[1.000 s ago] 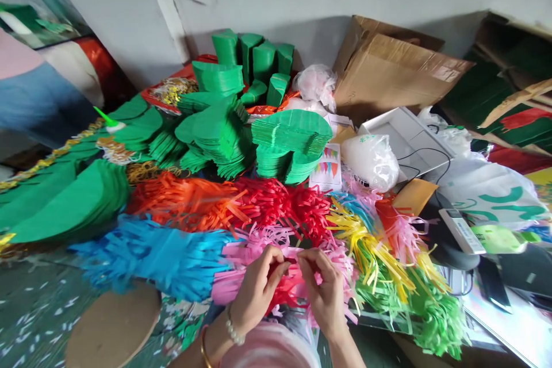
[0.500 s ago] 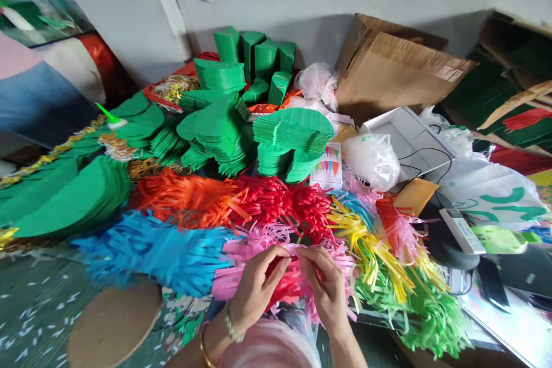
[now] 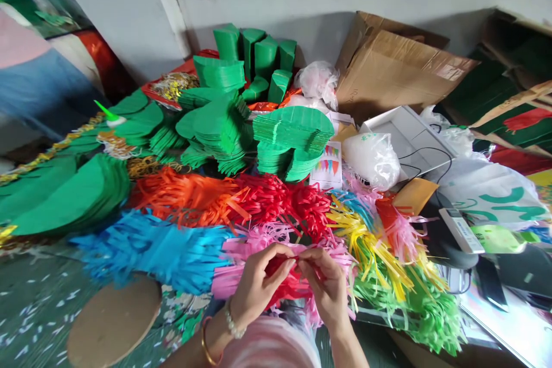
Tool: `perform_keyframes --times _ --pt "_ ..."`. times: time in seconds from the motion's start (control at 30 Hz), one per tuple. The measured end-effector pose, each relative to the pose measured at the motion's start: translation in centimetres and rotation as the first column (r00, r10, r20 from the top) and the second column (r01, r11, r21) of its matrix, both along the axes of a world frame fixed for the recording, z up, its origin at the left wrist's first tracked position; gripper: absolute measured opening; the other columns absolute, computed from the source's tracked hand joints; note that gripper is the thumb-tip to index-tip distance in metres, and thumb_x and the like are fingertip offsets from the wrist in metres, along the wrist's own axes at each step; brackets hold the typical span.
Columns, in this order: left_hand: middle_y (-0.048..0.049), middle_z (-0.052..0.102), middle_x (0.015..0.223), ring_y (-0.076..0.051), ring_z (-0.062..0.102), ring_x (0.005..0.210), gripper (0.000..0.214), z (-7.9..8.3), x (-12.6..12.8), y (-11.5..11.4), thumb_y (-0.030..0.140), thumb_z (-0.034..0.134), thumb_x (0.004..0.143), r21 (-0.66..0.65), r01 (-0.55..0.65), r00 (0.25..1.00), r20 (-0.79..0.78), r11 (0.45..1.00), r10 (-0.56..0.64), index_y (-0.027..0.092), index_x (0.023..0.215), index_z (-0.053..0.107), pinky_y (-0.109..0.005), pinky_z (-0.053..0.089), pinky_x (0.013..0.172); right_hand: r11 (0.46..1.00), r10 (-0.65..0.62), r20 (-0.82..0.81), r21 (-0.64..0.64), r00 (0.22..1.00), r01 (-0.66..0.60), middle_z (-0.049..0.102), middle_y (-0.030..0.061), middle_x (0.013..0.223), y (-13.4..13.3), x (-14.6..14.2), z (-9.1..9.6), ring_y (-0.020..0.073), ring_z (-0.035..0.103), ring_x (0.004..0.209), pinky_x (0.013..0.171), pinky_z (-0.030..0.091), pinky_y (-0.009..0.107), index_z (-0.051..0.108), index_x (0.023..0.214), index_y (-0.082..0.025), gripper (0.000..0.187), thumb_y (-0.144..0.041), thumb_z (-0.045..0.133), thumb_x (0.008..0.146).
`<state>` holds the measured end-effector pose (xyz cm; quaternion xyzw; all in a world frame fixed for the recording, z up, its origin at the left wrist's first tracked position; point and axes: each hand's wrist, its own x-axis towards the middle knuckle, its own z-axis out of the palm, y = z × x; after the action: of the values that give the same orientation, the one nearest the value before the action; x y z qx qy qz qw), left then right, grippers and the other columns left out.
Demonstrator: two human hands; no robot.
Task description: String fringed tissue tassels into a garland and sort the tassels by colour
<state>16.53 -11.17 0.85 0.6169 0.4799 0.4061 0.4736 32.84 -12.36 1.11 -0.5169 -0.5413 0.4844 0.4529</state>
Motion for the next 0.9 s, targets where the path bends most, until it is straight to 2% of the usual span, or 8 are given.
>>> perform_keyframes --times 0.23,0.4,0.5,0.63,0.77,0.9 --pt "0.0006 0.07 0.081 -0.012 0.065 0.073 0.009 0.5 -0.7 0.6 0.023 0.056 0.09 -0.002 0.079 0.997 -0.021 0.997 -0.08 0.019 0.088 0.064 -0.018 0.049 0.07 1.0 -0.001 -0.008 0.003 1.0 0.001 0.065 0.0014 0.077 -0.1 -0.1 -0.2 0.0125 0.06 0.065 0.059 0.049 0.022 0.065 0.091 -0.02 0.01 -0.029 0.059 0.091" --pt "0.0003 0.071 0.081 -0.012 0.066 0.074 0.01 1.6 -1.2 1.2 0.022 0.056 0.09 -0.023 0.182 0.981 -0.069 0.983 -0.183 0.02 0.085 0.065 -0.019 0.049 0.071 0.989 0.043 0.165 0.133 0.985 -0.065 0.066 0.0014 0.077 -0.2 0.4 -0.2 0.0134 0.062 0.068 0.062 0.048 0.022 0.065 0.092 -0.021 0.008 -0.021 0.057 0.091" --pt "0.0 0.068 0.081 -0.013 0.065 0.074 0.008 1.7 -1.2 1.1 0.022 0.053 0.091 -0.02 0.175 0.98 -0.094 0.984 -0.176 0.02 0.088 0.06 -0.02 0.049 0.07 0.974 0.054 0.236 0.201 0.97 -0.103 0.068 0.0026 0.082 -0.1 0.5 -0.1 0.0143 0.065 0.072 0.065 0.05 0.023 0.065 0.095 -0.021 0.01 -0.017 0.056 0.091" --pt "0.0004 0.062 0.078 -0.013 0.061 0.069 0.009 1.2 -1.2 0.6 0.027 0.048 0.094 -0.012 0.179 0.978 -0.103 0.984 -0.18 0.021 0.09 0.054 -0.021 0.048 0.066 0.982 0.051 0.191 0.166 0.98 -0.084 0.068 0.0032 0.081 -0.2 0.4 0.0 0.0147 0.065 0.07 0.063 0.051 0.024 0.064 0.096 -0.02 0.01 -0.018 0.056 0.091" --pt "-0.0011 0.065 0.084 -0.014 0.064 0.079 0.01 1.1 -1.4 0.5 0.026 0.047 0.095 0.006 0.193 0.974 -0.125 0.981 -0.191 0.021 0.091 0.055 -0.023 0.048 0.075 0.983 0.054 0.177 0.166 0.983 -0.084 0.067 0.0044 0.085 -0.3 0.3 0.1 0.0162 0.065 0.076 0.067 0.053 0.026 0.061 0.097 -0.02 0.009 -0.018 0.056 0.09" --pt "-0.0011 0.067 0.083 -0.014 0.064 0.078 0.009 1.4 -1.5 0.6 0.025 0.049 0.094 -0.032 0.206 0.97 -0.121 0.978 -0.209 0.021 0.09 0.056 -0.022 0.049 0.073 0.972 0.075 0.221 0.202 0.972 -0.121 0.067 0.0043 0.086 -0.3 0.5 0.4 0.0161 0.066 0.077 0.068 0.052 0.026 0.059 0.101 -0.021 0.013 -0.015 0.054 0.091"
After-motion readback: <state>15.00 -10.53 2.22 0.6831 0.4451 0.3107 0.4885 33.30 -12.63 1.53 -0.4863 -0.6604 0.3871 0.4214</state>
